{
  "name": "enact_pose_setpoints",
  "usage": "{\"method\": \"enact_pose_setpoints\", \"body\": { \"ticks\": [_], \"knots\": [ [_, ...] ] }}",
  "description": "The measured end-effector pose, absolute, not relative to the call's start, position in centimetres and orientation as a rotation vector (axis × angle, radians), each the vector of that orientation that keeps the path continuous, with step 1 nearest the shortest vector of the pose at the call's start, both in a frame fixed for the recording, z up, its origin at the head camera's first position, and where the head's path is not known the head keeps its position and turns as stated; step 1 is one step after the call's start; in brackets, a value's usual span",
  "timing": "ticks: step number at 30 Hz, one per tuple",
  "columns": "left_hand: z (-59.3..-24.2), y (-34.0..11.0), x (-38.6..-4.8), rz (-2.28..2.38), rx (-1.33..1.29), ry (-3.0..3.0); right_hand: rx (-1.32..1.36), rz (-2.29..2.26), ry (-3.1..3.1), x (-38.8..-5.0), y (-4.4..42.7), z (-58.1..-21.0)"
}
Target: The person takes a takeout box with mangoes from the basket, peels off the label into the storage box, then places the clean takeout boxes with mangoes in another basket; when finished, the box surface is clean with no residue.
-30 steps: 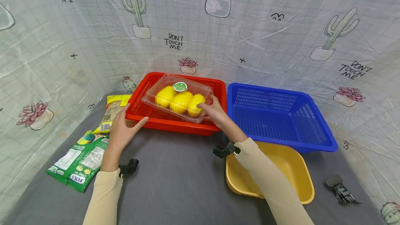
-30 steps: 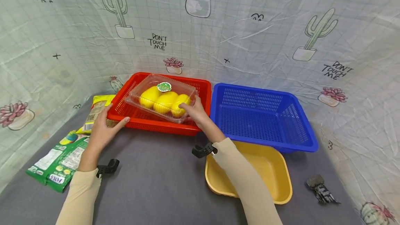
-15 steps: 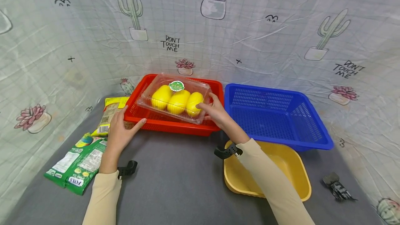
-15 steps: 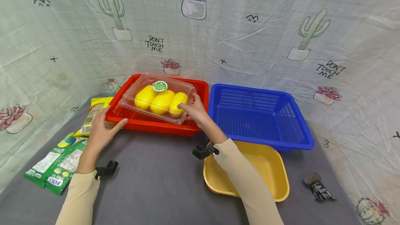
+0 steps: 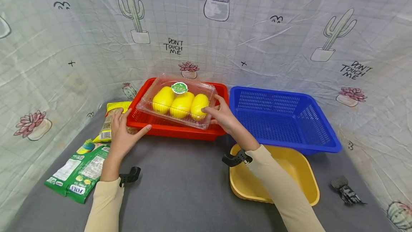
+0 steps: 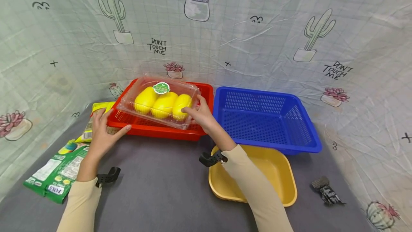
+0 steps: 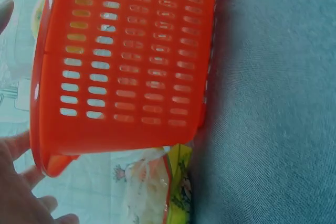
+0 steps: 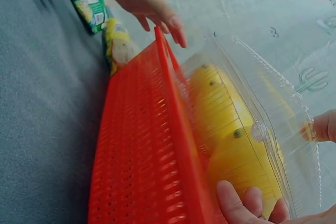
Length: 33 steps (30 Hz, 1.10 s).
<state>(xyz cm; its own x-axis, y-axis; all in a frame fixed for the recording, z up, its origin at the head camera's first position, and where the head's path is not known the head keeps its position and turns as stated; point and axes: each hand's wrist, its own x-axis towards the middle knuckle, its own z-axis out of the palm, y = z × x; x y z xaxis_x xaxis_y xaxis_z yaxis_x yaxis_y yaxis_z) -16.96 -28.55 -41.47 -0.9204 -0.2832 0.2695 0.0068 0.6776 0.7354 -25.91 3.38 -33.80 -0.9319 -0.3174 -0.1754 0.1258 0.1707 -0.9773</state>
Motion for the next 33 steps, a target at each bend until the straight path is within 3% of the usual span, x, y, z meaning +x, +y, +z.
{"method": "enact_pose_setpoints", "body": {
  "ticks": [33],
  "knots": [
    [-37.8, -24.8, -15.5, -1.154, -0.023, -2.446, -0.316, -1.742, 2.248, -23.1, 6.4, -30.5]
  ]
}}
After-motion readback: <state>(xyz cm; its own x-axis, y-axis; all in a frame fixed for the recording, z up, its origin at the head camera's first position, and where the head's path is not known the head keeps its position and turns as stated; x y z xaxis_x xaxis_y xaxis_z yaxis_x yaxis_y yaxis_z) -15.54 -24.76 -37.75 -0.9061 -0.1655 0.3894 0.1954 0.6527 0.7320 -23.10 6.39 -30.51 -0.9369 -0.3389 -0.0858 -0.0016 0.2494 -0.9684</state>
